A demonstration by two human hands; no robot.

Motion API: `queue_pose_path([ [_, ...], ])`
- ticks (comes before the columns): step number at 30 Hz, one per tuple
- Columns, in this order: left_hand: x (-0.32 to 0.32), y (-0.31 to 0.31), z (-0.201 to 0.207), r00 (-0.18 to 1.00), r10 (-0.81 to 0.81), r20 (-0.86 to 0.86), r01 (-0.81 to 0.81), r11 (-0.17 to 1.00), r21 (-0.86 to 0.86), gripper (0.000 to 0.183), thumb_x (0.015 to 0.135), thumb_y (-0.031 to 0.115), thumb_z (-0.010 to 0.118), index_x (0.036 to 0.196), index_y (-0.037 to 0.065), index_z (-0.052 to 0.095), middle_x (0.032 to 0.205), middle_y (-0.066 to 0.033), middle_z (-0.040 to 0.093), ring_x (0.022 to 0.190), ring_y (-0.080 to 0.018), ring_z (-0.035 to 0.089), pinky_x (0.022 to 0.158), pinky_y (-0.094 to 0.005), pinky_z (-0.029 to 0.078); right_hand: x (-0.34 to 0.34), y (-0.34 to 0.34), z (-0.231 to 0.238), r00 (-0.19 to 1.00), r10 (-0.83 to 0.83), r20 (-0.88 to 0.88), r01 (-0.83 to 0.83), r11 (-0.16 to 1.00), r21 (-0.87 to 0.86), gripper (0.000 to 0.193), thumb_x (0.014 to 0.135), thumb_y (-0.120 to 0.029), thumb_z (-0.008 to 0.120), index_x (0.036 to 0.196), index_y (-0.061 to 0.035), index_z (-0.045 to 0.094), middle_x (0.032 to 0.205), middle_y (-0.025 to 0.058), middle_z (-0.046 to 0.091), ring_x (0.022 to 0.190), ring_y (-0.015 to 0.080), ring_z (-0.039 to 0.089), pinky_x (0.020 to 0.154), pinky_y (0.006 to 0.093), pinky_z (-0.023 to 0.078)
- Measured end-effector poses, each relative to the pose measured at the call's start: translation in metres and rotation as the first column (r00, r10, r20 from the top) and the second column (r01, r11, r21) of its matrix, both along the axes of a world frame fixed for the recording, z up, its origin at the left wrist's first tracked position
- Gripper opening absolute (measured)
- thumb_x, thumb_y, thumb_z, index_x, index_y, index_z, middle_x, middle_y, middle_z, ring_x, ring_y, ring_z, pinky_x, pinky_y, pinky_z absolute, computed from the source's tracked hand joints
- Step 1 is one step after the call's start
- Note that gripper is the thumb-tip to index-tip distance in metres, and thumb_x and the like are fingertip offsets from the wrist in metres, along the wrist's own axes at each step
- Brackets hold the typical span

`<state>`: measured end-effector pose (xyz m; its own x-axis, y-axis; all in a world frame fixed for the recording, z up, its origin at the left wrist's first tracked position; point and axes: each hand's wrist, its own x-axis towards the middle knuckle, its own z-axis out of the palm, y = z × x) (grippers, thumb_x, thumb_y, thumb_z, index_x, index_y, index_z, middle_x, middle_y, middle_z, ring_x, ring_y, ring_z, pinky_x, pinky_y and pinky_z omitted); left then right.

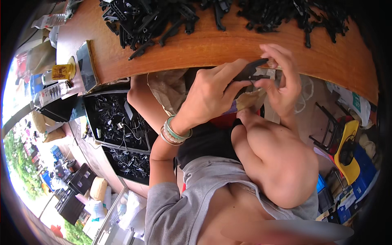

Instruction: The person picks plastic parts from a table, snaps them together by hand, and drops the assembled components into a bag.

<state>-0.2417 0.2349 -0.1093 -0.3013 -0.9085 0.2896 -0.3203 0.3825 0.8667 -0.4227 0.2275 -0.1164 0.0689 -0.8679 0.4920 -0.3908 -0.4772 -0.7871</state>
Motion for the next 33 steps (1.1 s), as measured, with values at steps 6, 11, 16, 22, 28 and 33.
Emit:
queue_pose_path([
  [6, 0.001, -0.003, -0.001, 0.998, -0.037, 0.053, 0.043, 0.992, -0.115, 0.031, 0.077, 0.006, 0.070, 0.107, 0.002, 0.061, 0.077, -0.0137, 0.062, 0.062, -0.0325, 0.061, 0.052, -0.0374, 0.048, -0.001, 0.004, -0.009, 0.993, 0.116, 0.025, -0.118, 0.990, 0.082, 0.037, 0.065, 0.012, 0.070, 0.099, -0.0010, 0.063, 0.088, 0.0103, 0.066, 0.075, 0.0226, 0.060, 0.064, 0.0302, 0.048],
  [11, -0.002, -0.002, -0.003, 0.999, -0.021, 0.048, 0.024, 0.996, -0.080, 0.031, 0.077, 0.007, 0.071, 0.106, 0.003, 0.061, 0.075, -0.0125, 0.062, 0.060, -0.0308, 0.060, 0.050, -0.0369, 0.047, -0.006, 0.003, -0.013, 0.993, 0.119, 0.003, -0.119, 0.990, 0.069, 0.029, 0.067, 0.009, 0.069, 0.094, -0.0008, 0.064, 0.086, 0.0095, 0.066, 0.073, 0.0219, 0.060, 0.063, 0.0287, 0.048],
  [16, 0.002, -0.005, -0.006, 0.998, -0.054, 0.009, 0.054, 0.998, 0.031, 0.030, 0.076, 0.013, 0.074, 0.101, 0.002, 0.064, 0.072, -0.0132, 0.061, 0.060, -0.0306, 0.060, 0.052, -0.0352, 0.047, -0.010, 0.000, -0.006, 0.981, 0.185, 0.059, -0.193, 0.963, 0.186, 0.023, 0.074, -0.003, 0.072, 0.095, -0.0006, 0.064, 0.085, 0.0084, 0.066, 0.071, 0.0192, 0.059, 0.062, 0.0298, 0.047],
  [22, 0.036, -0.057, -0.002, 0.980, 0.177, 0.086, -0.169, 0.981, -0.098, 0.019, 0.076, 0.013, 0.075, 0.088, -0.001, 0.067, 0.078, -0.0116, 0.062, 0.060, -0.0203, 0.058, 0.055, -0.0276, 0.047, -0.009, -0.014, -0.017, 0.894, 0.446, 0.049, -0.419, 0.791, 0.446, 0.023, 0.076, -0.006, 0.072, 0.098, -0.0024, 0.063, 0.085, 0.0088, 0.064, 0.072, 0.0203, 0.061, 0.065, 0.0283, 0.048],
  [28, -0.004, -0.101, -0.026, 0.763, 0.445, 0.469, -0.305, 0.887, -0.345, 0.027, 0.080, 0.028, 0.071, 0.086, 0.002, 0.068, 0.081, -0.0127, 0.065, 0.067, -0.0301, 0.063, 0.060, -0.0357, 0.049, -0.036, -0.067, -0.030, 0.740, -0.364, -0.566, 0.155, 0.911, -0.382, 0.020, 0.074, -0.001, 0.070, 0.092, -0.0082, 0.065, 0.106, 0.0038, 0.061, 0.098, 0.0249, 0.057, 0.082, 0.0359, 0.046],
  [33, -0.009, -0.090, -0.038, 0.778, 0.425, 0.463, -0.294, 0.897, -0.330, 0.023, 0.074, 0.021, 0.074, 0.077, 0.002, 0.061, 0.078, -0.0123, 0.062, 0.062, -0.0318, 0.062, 0.052, -0.0385, 0.048, -0.025, -0.059, -0.040, 0.835, -0.248, -0.491, 0.119, 0.953, -0.279, 0.020, 0.074, -0.001, 0.071, 0.091, -0.0084, 0.063, 0.106, 0.0012, 0.061, 0.103, 0.0248, 0.055, 0.086, 0.0364, 0.042],
])
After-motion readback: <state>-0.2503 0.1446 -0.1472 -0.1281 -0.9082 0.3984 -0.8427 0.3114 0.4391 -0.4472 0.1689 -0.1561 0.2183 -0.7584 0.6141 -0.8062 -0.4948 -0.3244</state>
